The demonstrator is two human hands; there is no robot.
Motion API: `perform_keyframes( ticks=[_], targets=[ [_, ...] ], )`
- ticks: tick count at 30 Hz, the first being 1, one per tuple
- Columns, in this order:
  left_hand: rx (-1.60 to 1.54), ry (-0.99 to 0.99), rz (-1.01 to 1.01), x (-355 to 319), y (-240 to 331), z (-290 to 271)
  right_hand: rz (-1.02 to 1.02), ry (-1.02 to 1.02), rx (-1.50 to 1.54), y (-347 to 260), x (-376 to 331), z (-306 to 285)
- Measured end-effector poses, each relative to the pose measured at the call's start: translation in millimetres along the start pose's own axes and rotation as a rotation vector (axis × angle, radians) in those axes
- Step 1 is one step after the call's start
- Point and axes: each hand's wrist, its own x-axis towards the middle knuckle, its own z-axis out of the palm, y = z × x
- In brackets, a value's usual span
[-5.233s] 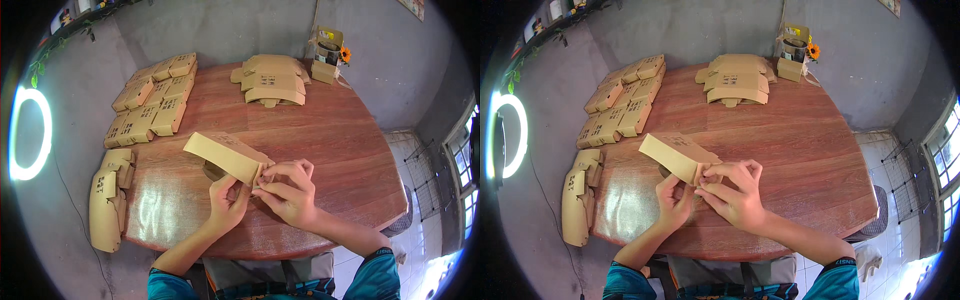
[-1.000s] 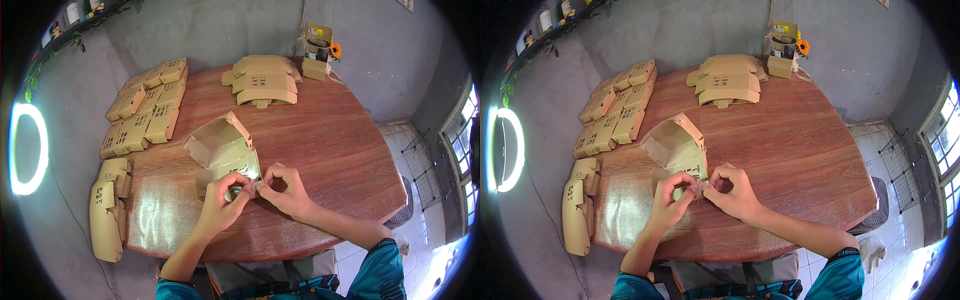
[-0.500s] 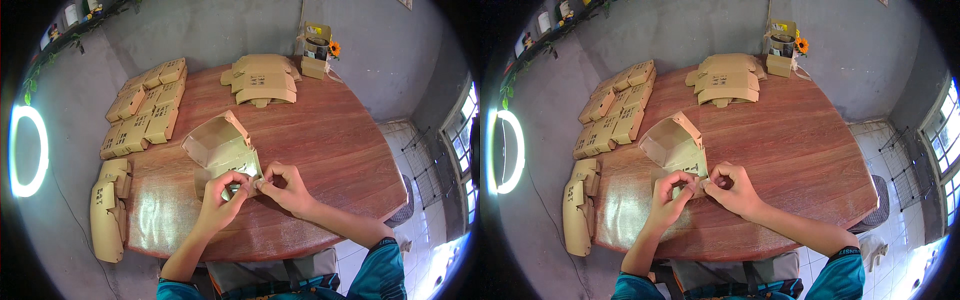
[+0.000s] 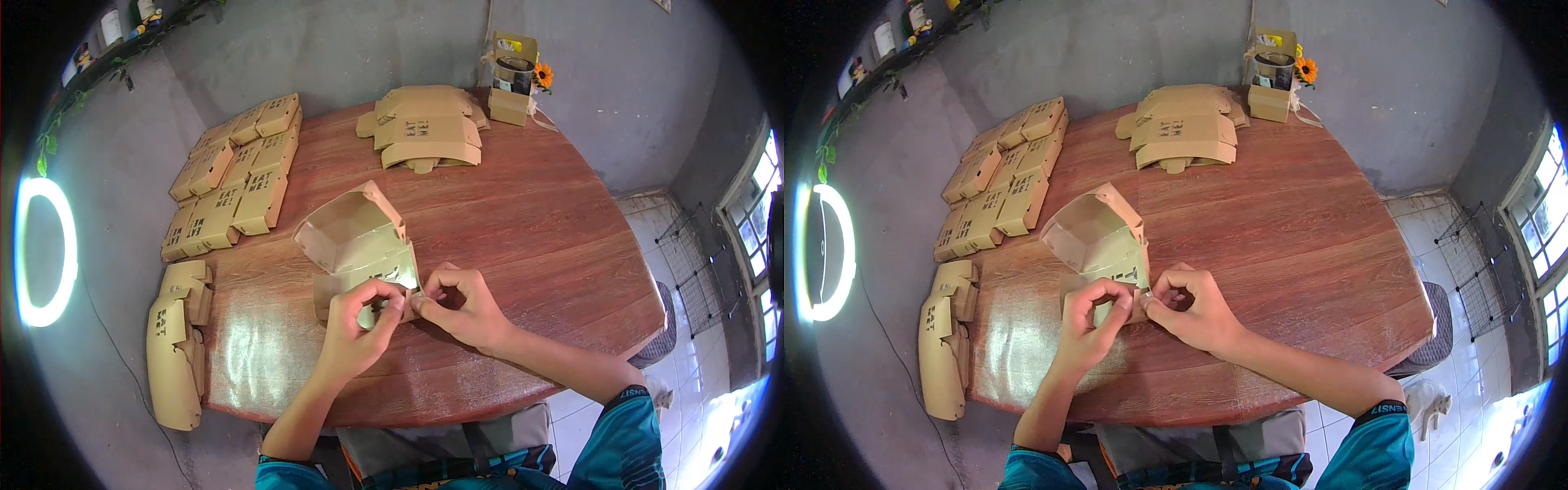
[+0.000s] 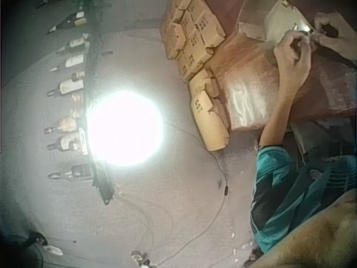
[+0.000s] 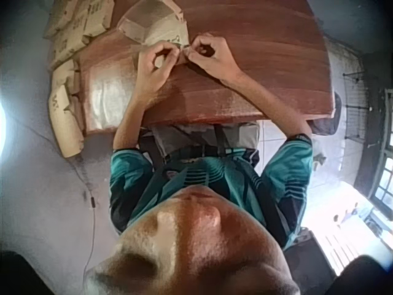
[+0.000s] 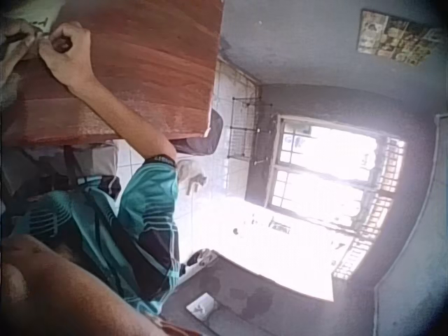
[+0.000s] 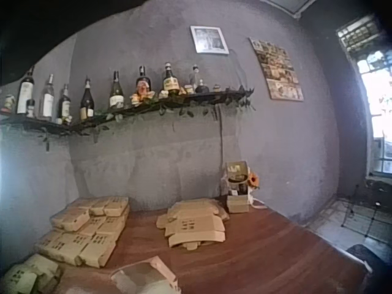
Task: Assemble cardboard food boxes and stack them.
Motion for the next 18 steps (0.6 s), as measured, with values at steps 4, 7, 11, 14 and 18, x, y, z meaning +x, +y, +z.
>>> perform_keyframes(
  ticks=[4,7,11,14,18],
  targets=[
    [0.07,0.055,0.053,9,0,11,-0.057,0.046,-0.012,-1,0,-5],
    [0.254,0.07,0.09,5,-1,4,-0.173,0.091,0.014,11,3,4],
    [0.347,0.064,0.031,0,-8,1,-0.217,0.072,-0.009,17,4,9],
    [0.382,-0.042,-0.033,3,-6,7,-0.155,0.089,0.006,29,-2,8],
    [0.378,-0.154,-0.117,5,-11,-10,-0.164,0.091,0.019,21,-3,11]
  ],
)
